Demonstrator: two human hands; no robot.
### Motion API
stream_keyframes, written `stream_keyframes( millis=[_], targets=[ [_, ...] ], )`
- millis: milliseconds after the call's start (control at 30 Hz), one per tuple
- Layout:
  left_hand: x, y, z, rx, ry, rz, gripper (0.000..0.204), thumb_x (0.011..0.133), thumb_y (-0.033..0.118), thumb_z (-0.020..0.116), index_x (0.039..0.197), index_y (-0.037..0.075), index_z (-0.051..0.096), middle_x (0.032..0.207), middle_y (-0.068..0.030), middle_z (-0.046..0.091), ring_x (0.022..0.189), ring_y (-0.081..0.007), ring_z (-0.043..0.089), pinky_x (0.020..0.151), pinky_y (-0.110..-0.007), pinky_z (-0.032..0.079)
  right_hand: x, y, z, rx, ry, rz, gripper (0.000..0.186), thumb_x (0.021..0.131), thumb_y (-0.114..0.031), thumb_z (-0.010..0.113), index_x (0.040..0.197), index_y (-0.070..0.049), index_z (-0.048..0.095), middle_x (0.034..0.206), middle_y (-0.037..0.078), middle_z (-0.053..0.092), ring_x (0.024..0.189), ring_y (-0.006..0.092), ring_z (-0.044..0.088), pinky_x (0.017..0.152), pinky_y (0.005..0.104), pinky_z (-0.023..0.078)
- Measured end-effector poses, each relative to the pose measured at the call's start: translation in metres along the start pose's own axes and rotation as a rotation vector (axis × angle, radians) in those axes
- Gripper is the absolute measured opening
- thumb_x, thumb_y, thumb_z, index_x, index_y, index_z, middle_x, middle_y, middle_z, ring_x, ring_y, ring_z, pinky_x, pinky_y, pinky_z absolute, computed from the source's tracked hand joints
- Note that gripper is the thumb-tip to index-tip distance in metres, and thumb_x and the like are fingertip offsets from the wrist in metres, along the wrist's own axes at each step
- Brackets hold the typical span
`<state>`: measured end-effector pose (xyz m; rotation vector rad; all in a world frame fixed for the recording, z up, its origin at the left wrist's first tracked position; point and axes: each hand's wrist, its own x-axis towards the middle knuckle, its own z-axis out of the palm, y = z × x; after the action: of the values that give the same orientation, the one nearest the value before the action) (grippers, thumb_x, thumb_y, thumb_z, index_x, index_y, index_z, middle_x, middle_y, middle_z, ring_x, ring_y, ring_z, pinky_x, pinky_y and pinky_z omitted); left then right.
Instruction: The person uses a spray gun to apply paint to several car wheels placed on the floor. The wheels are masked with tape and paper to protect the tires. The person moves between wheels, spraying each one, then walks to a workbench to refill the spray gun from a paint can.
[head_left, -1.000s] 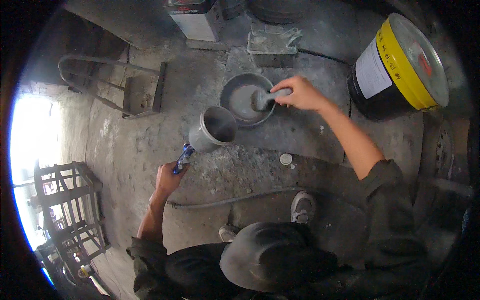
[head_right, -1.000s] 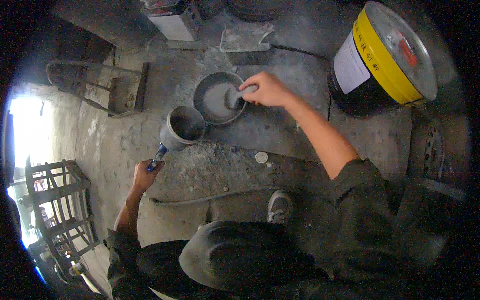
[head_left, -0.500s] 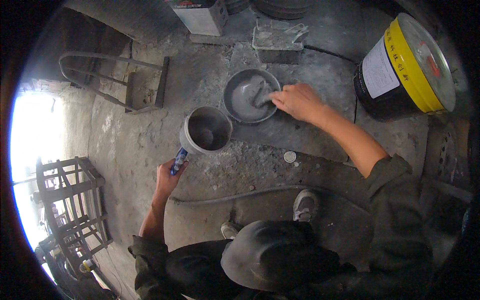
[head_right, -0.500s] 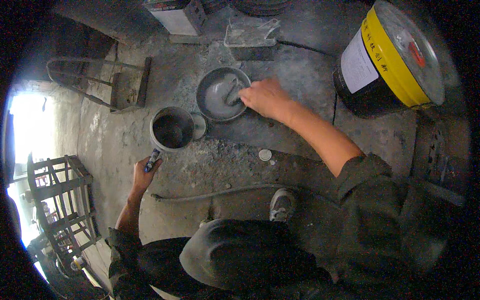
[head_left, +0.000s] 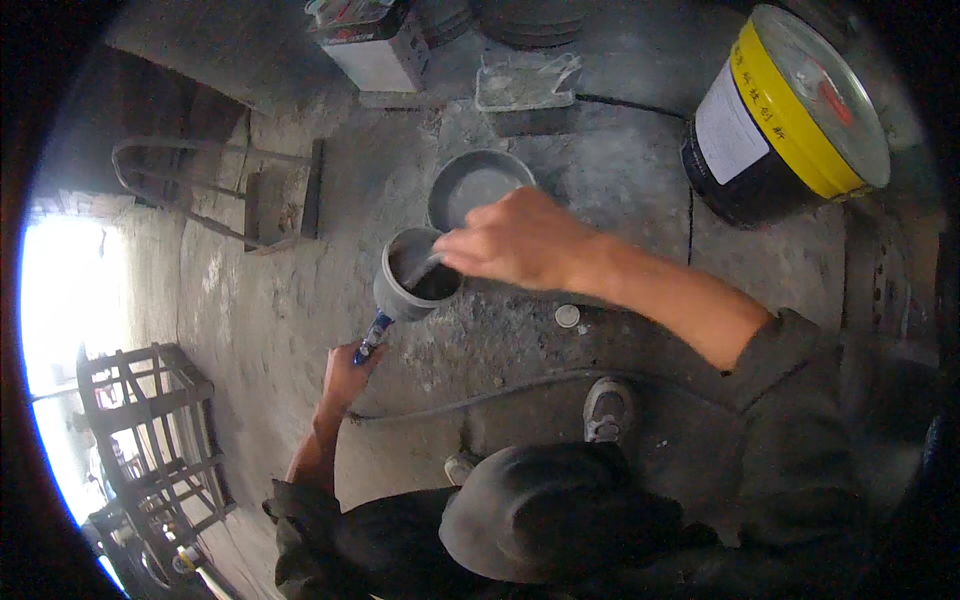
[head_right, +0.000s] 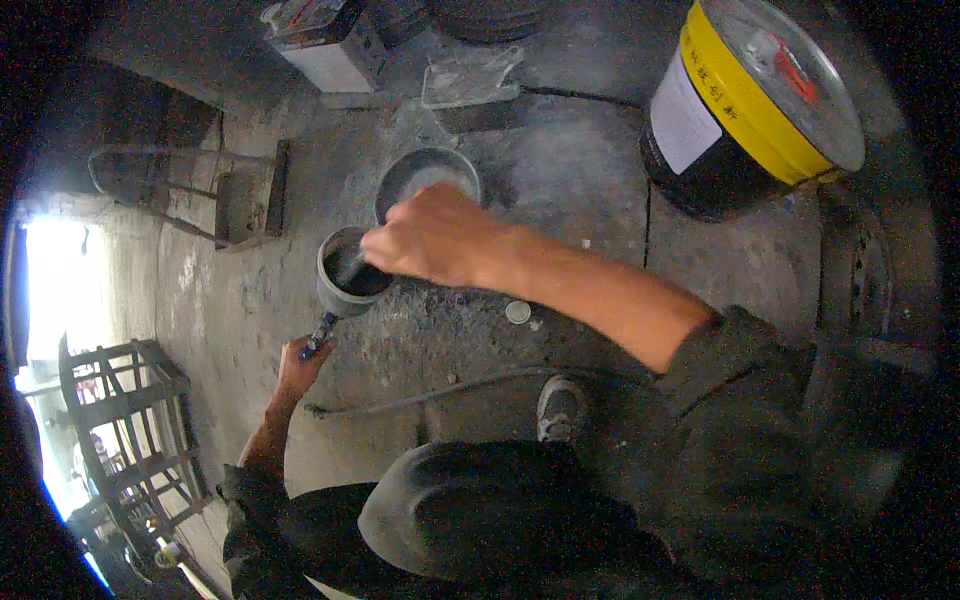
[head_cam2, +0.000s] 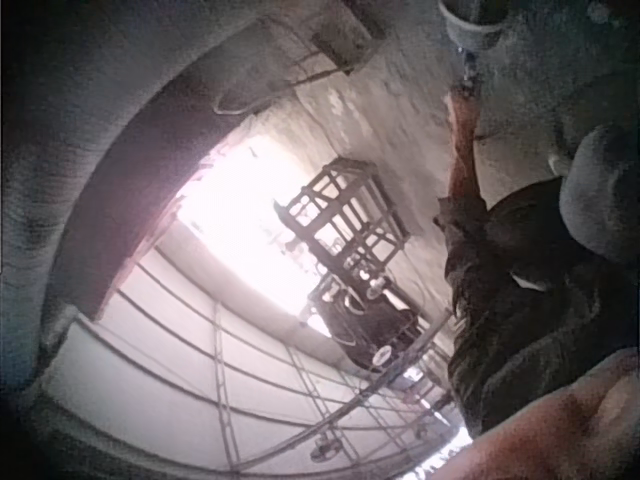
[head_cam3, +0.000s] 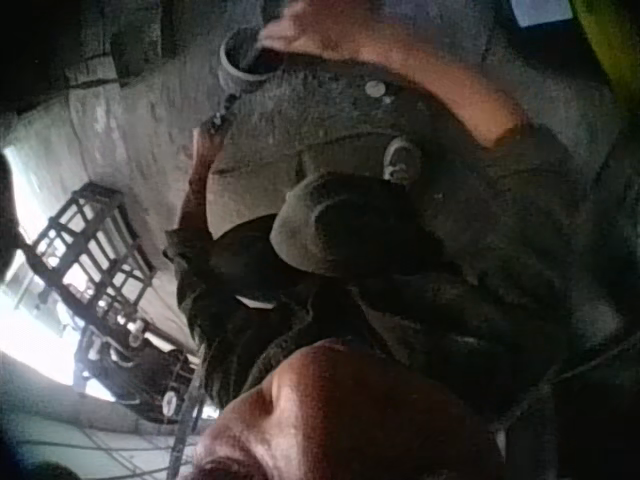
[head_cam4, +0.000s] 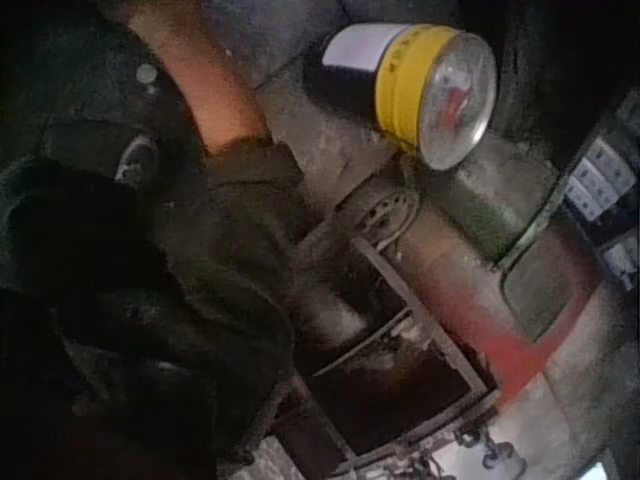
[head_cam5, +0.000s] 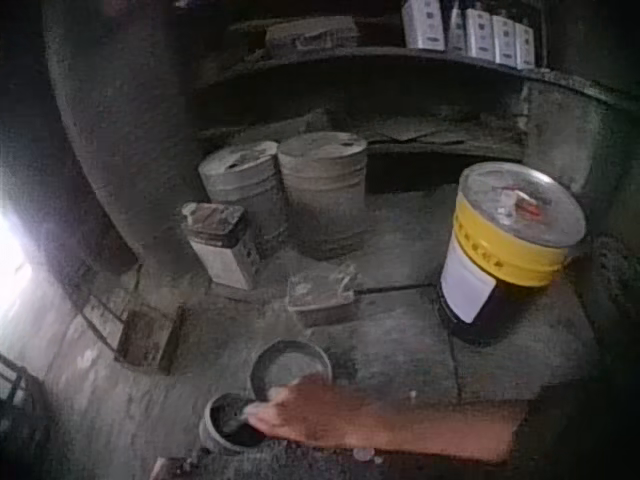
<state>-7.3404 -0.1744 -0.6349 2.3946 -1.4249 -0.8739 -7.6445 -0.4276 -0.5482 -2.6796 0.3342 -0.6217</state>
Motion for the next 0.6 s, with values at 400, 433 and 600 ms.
stream_keyframes(
  millis=[400, 433, 600],
  targets=[
    [-0.005, 0.003, -0.001, -0.023, 0.165, 0.131, 0.033, 0.087, 0.025, 0.076, 0.077, -0.003, 0.062, 0.057, -0.0166, 0.047, 0.053, -0.0204, 0.036, 0.052, -0.038, 0.041, -0.001, -0.016, -0.019, -0.123, 0.181, -0.023, 0.018, 0.092, -0.033, 0.065, 0.093, -0.016, 0.072, 0.067, 0.009, 0.064, 0.059, 0.0294, 0.067, 0.051, 0.0402, 0.053],
    [-0.004, 0.005, 0.000, -0.044, 0.150, 0.131, 0.033, 0.087, 0.025, 0.076, 0.077, -0.003, 0.062, 0.057, -0.0167, 0.047, 0.053, -0.0208, 0.036, 0.052, -0.038, 0.041, 0.000, -0.020, -0.015, -0.133, 0.174, -0.049, 0.017, 0.092, -0.032, 0.065, 0.093, -0.016, 0.072, 0.067, 0.009, 0.064, 0.058, 0.0289, 0.067, 0.049, 0.0398, 0.053],
    [-0.004, 0.018, 0.003, -0.013, 0.118, 0.116, 0.031, 0.086, 0.024, 0.077, 0.078, -0.002, 0.063, 0.058, -0.0187, 0.048, 0.052, -0.0292, 0.036, 0.052, -0.038, 0.042, 0.000, -0.029, 0.013, -0.102, 0.021, -0.045, 0.018, 0.090, -0.034, 0.068, 0.093, -0.017, 0.072, 0.065, 0.007, 0.061, 0.058, 0.0269, 0.068, 0.049, 0.0397, 0.053]
  ],
)
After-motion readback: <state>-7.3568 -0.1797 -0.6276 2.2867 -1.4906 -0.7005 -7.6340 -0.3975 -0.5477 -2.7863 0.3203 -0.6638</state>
